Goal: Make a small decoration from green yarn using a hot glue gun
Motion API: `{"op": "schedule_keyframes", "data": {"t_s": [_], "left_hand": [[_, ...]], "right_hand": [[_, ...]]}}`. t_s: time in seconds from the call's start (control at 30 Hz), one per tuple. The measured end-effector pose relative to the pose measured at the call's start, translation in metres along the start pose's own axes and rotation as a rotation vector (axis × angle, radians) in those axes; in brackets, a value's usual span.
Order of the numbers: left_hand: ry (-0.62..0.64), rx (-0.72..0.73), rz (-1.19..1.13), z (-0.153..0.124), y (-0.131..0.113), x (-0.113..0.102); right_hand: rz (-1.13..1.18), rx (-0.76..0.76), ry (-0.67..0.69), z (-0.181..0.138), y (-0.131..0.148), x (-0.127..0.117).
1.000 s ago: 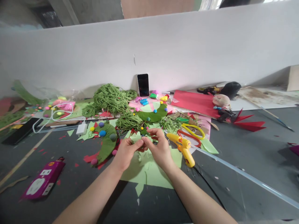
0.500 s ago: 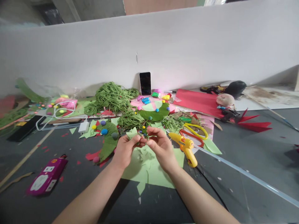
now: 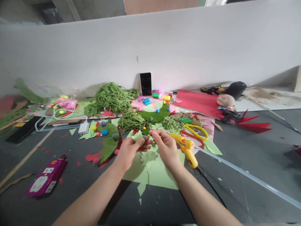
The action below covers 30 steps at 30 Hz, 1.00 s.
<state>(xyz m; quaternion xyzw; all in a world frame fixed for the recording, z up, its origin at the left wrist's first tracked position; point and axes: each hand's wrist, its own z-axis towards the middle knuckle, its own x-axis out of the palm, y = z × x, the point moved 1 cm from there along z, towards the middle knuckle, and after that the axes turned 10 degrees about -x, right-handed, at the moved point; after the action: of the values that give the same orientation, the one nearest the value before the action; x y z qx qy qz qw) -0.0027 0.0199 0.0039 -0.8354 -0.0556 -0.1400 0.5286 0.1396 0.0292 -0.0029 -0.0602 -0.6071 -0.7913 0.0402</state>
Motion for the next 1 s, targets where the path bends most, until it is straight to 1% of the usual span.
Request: {"op": "schedule_keyframes", "data": {"t_s": [0.1, 0.17, 0.27, 0.43, 0.53, 0.6, 0.73, 0.83, 0.93, 1.0], "left_hand": [[-0.038, 0.068, 0.054, 0.001, 0.001, -0.001], [-0.067, 0.095, 0.077, 0.002, 0.001, -0.002], [-0.083, 0.083, 0.089, 0.003, 0.0, -0.001], [-0.026, 0.045, 0.036, 0.002, -0.001, 0.0], [0.019, 0.029, -0.025, 0.001, 0.0, -0.001], [0.044, 0.0, -0.06, 0.001, 0.0, -0.001], [0.037, -0.084, -0.166, 0.0, 0.0, 0.0], [0.054, -0.134, -0.268, -0.002, 0.001, 0.001], [0.075, -0.172, -0.339, -0.002, 0.001, 0.0], [0.049, -0.196, -0.351, -0.001, 0.001, -0.001]], "right_hand": [[-0.067, -0.012, 0.107, -0.002, 0.004, 0.003], [-0.124, -0.028, 0.138, -0.003, 0.006, 0.005], [-0.185, -0.046, 0.121, -0.003, 0.005, 0.006], [-0.148, -0.023, 0.105, -0.001, -0.001, 0.004], [-0.168, -0.067, 0.09, -0.001, 0.0, 0.003], [-0.24, -0.167, 0.065, -0.003, 0.002, 0.004], [-0.468, -0.472, 0.027, -0.006, 0.007, 0.008], [-0.564, -0.638, 0.024, -0.008, 0.009, 0.008], [-0.626, -0.8, 0.052, -0.01, 0.013, 0.003], [-0.641, -0.901, 0.102, -0.013, 0.017, -0.002]]}}
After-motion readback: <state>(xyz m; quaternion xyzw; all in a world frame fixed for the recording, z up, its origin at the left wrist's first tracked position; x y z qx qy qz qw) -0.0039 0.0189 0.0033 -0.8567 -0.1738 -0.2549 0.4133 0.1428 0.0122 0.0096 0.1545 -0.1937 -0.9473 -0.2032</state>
